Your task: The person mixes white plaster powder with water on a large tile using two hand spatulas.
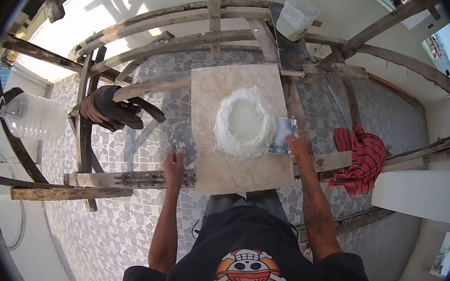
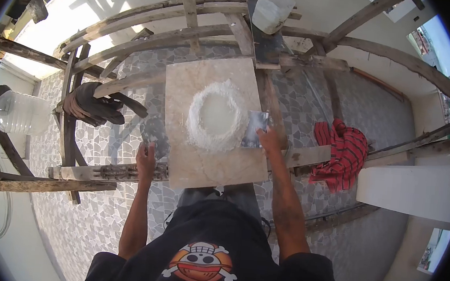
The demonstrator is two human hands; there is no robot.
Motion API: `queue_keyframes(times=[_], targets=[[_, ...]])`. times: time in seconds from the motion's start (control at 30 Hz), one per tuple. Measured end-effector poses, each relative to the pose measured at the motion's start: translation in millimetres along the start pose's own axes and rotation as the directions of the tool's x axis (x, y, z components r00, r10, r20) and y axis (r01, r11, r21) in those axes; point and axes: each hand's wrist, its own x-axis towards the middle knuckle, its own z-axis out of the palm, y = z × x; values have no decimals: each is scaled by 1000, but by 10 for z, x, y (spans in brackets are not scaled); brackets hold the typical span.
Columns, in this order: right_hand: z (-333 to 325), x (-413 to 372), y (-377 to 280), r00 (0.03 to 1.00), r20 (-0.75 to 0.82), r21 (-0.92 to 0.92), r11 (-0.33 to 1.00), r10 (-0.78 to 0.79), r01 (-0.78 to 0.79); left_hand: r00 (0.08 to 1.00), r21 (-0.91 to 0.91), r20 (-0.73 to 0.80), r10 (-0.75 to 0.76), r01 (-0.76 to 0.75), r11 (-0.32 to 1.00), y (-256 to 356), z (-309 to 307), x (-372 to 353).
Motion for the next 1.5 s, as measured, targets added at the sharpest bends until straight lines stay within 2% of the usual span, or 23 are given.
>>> queue_keyframes(times=[0.2, 0.3, 0.47, 0.5, 0.57, 0.67, 0.7, 0.77, 0.8, 0.87, 0.9, 0.97, 1.2, 1.3, 1.4, 1.5], targets=[[-128, -95, -619, 995, -35, -255, 963, -96, 84, 997, -81, -24, -71, 69, 994, -10, 84, -56], [-55, 53, -667, 973, -78, -259, 947, -216, 189, 995, -100, -17, -96, 94, 991, 23, 123, -81], [-72, 200, -940, 957, 16, -347, 896, -289, 277, 981, -190, -105, -160, 138, 972, 101, 167, -154], [-78, 247, -982, 955, 41, -363, 886, -294, 288, 979, -156, -96, -180, 163, 974, 103, 149, -159], [-120, 433, -955, 946, -15, -409, 865, -325, 291, 972, -86, -78, -222, 215, 973, 115, 108, -170], [-143, 1063, -503, 953, -46, -393, 882, -300, 259, 967, -127, -97, -235, 223, 967, 169, 100, -211], [-190, 1275, -361, 958, -49, -374, 895, -282, 244, 972, -146, -132, -195, 176, 974, 169, 123, -224], [-383, 1479, -327, 965, 82, -311, 913, -250, 263, 972, -177, -205, -112, 76, 981, 160, 169, -254], [-416, 1559, -340, 960, 149, -279, 922, -235, 269, 971, -166, -212, -108, 73, 983, 153, 178, -268], [-465, 1700, -430, 938, 196, -368, 865, -286, 341, 970, -145, -223, -100, 69, 987, 157, 195, -304], [-483, 1751, -495, 925, 221, -408, 832, -309, 375, 970, -125, -215, -110, 84, 989, 165, 195, -329], [-473, 1886, -635, 911, 263, -377, 835, -318, 401, 972, -83, -200, -126, 112, 990, 183, 182, -374], [-177, 2335, -1115, 835, 451, -380, 779, -315, 499, 952, -107, -200, -232, 214, 971, 103, 253, -429], [16, 2404, -1309, 757, 506, -377, 684, -412, 624, 937, -81, -223, -268, 256, 963, 94, 250, -423], [146, 2429, -1605, 654, 679, -371, 613, -334, 698, 932, -132, -259, -252, 225, 965, 106, 283, -412], [191, 2282, -1824, 548, 752, -252, 608, -367, 753, 935, -113, -262, -240, 217, 970, 72, 287, -411]])
